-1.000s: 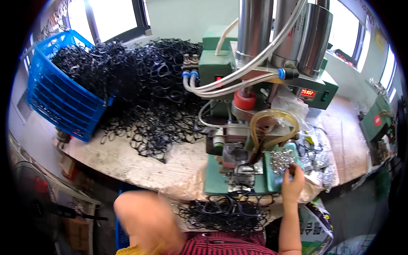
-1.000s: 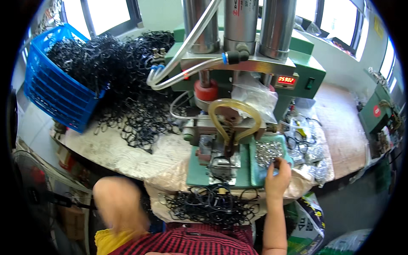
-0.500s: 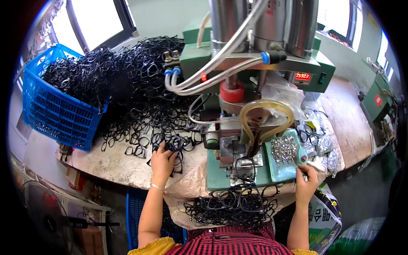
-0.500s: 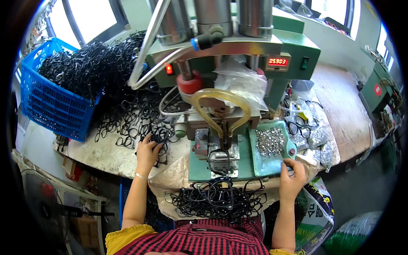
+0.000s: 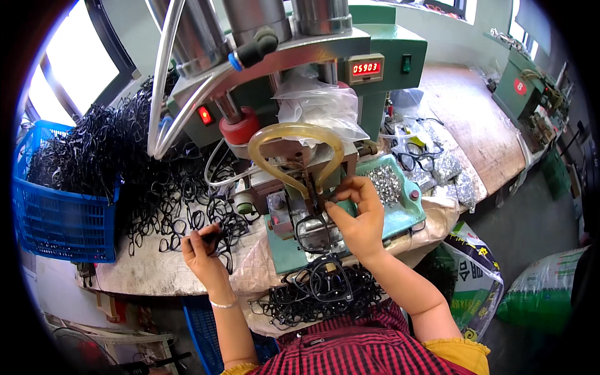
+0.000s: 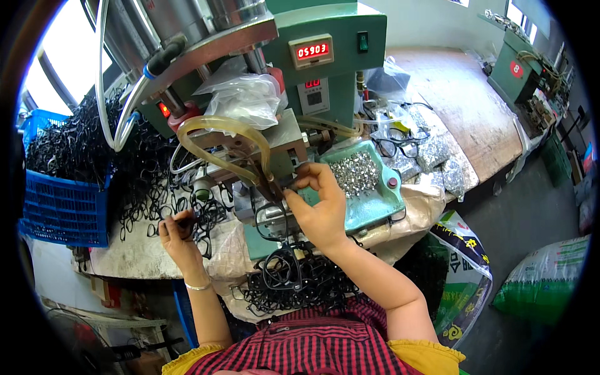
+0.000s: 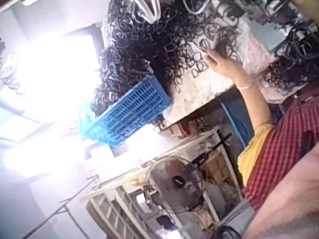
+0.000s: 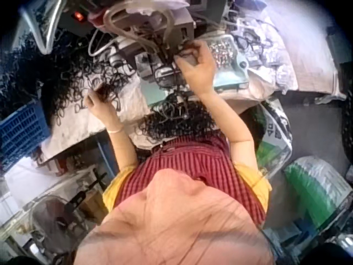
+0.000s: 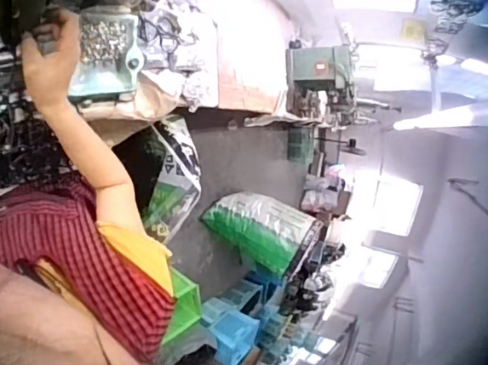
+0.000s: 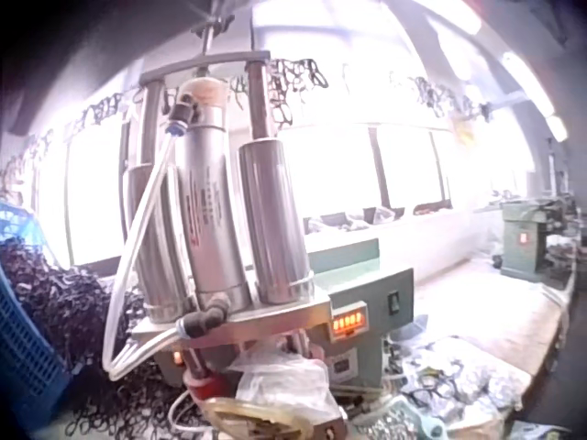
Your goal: The person repeatedly picks up black eyeglass frames from a pile, places them into a green machine, and presses a lever to attach small metal components. The person then removes the assembled frames and places them on the table, continuing the cycle with new frames.
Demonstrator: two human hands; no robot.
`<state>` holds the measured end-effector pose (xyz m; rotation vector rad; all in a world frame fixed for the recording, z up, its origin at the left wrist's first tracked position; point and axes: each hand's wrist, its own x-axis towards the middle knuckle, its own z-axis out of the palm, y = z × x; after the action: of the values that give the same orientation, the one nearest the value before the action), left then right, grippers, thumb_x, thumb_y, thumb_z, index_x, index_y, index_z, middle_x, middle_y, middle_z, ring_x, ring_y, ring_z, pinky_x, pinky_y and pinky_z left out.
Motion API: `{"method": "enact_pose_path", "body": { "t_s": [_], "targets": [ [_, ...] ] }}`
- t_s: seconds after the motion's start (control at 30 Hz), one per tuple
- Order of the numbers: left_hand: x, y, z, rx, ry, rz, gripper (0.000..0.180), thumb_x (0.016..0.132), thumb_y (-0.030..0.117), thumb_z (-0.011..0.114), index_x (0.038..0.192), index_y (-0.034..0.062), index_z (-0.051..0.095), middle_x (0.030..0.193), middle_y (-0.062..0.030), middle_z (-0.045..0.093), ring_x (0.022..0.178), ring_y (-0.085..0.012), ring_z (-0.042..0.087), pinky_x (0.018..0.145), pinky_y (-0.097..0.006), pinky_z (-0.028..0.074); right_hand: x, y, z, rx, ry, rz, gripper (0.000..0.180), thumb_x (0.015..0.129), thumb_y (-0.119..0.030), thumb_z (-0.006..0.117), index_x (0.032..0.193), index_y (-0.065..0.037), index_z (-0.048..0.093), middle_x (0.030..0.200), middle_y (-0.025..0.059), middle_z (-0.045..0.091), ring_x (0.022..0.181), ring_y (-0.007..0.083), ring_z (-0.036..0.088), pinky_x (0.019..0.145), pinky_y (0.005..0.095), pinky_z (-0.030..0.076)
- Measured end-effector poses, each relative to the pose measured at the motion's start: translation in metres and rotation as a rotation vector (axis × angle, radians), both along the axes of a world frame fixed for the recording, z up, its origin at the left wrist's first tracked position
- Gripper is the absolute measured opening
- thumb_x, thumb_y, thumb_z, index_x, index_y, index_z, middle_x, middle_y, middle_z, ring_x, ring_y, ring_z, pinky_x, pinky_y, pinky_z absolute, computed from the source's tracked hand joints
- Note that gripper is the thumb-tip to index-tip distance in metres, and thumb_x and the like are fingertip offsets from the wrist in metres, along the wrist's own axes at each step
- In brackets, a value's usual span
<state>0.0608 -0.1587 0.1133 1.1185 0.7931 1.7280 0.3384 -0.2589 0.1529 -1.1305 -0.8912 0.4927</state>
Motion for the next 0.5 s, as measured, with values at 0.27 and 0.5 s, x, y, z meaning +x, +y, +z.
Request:
{"method": "enact_pose_path", "body": {
  "t_s": [0.27,0.5],
  "targets": [
    [0.085,-0.034,0.142,0.680,0.577,-0.056,0.028,0.103,0.021,0.060,0.081,0.0030,0.061,0.086,-0.0127,0.077,0.070,-0.0157,0.070,0.063,-0.027,0.052,-0.014,-0.004,0.021,0.025,0.226,0.159,0.052,0.083,-0.001,0.072,0.130,0.002,0.050,0.099,0.0091,0.069,0.096,0.0144,0.064,0.095,0.0301,0.046],
    [0.105,-0.064,0.102,1.386,0.959,-0.274,0.052,0.074,0.047,0.085,0.075,0.0127,0.045,0.101,-0.0056,0.076,0.079,-0.0177,0.070,0.058,-0.027,0.052,0.015,-0.029,0.036,-0.138,-0.269,0.185,0.051,0.084,-0.006,0.072,0.134,0.000,0.058,0.116,0.0135,0.071,0.113,0.0219,0.065,0.102,0.0348,0.048]
  ]
}}
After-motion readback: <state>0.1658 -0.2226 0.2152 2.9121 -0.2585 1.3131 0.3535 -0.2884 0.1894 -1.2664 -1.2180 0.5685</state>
